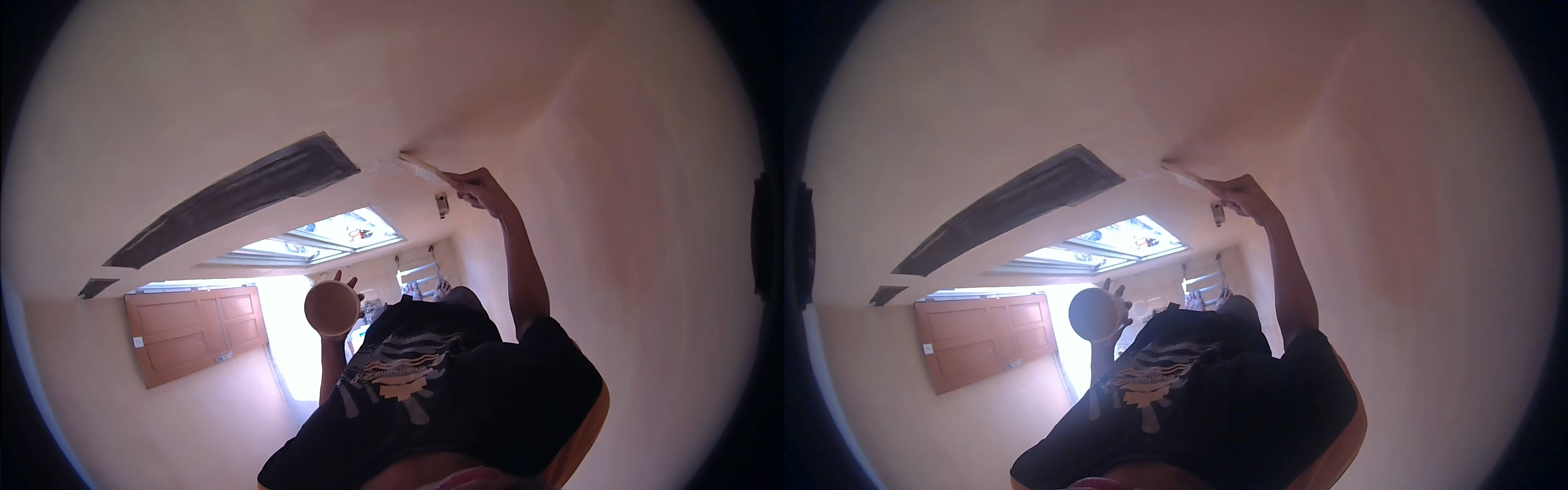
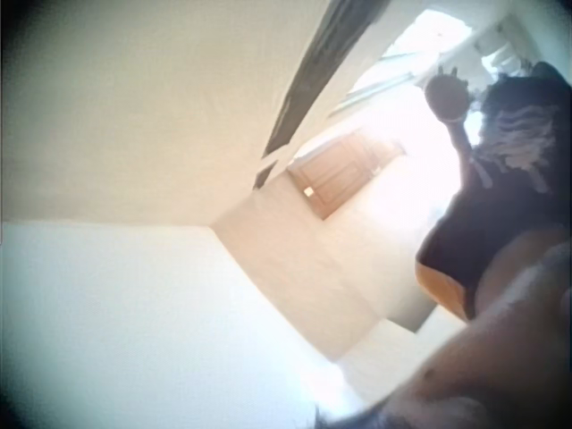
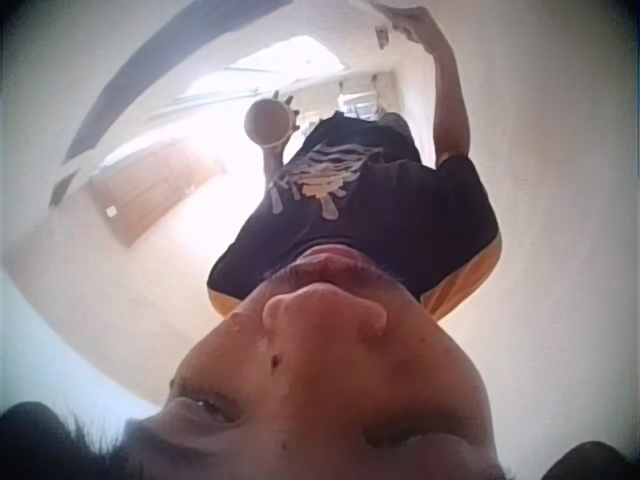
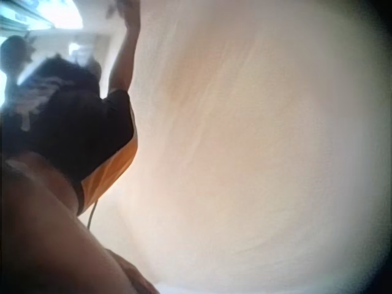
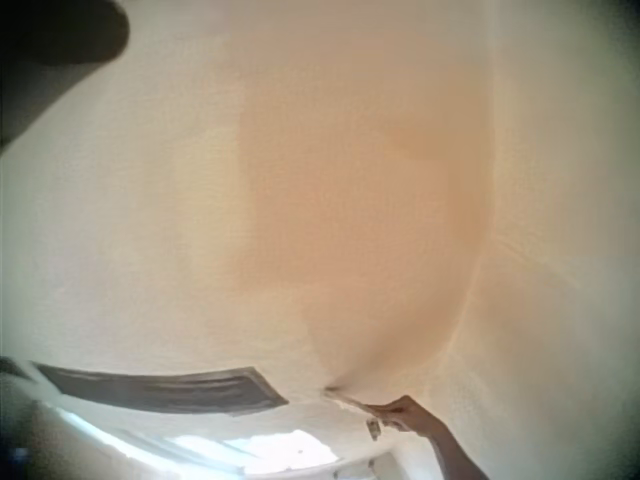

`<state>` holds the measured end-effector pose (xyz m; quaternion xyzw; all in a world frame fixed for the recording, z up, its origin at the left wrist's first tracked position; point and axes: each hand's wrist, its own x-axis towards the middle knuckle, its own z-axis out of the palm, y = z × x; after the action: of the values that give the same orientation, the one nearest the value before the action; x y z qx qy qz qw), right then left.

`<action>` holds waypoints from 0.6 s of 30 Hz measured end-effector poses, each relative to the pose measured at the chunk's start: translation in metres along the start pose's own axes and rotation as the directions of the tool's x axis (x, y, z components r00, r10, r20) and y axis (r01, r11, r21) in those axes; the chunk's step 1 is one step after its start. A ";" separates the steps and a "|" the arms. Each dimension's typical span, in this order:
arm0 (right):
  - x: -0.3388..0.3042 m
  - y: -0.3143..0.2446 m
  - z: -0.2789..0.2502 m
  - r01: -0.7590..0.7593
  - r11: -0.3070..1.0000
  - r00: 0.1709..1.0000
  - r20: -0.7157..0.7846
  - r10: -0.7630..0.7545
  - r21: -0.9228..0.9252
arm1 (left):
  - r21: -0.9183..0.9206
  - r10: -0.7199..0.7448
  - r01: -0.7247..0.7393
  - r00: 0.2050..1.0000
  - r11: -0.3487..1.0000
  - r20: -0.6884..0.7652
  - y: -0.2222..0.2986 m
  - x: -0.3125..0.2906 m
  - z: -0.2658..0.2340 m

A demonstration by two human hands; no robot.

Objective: The person paints a ceiling using a paintbrush and a small container of paint. They repeatedly dip the brush into the container and apply paint to the ceiling surface in a room with a skylight and a wooden door.

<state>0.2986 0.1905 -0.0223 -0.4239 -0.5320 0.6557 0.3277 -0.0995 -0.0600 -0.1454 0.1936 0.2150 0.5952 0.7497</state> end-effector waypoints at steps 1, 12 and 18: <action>0.003 -0.003 0.007 0.021 1.000 0.999 0.028 -0.021 -0.004 | -0.196 0.011 -0.009 1.000 0.981 0.006 -0.001 -0.001 0.013; -0.011 -0.009 0.011 0.102 0.991 0.971 -0.208 -0.117 -0.082 | -0.390 0.084 -0.059 0.995 0.919 0.047 -0.001 0.004 0.008; -0.071 -0.013 0.036 0.184 0.977 0.817 -0.568 -0.093 0.106 | -0.391 0.050 -0.085 0.994 0.916 -0.099 -0.002 0.003 0.023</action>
<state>0.2960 0.1159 0.0072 -0.5305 -0.3890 0.5164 0.5482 -0.0846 -0.0587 -0.1275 0.0198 0.1160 0.6598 0.7422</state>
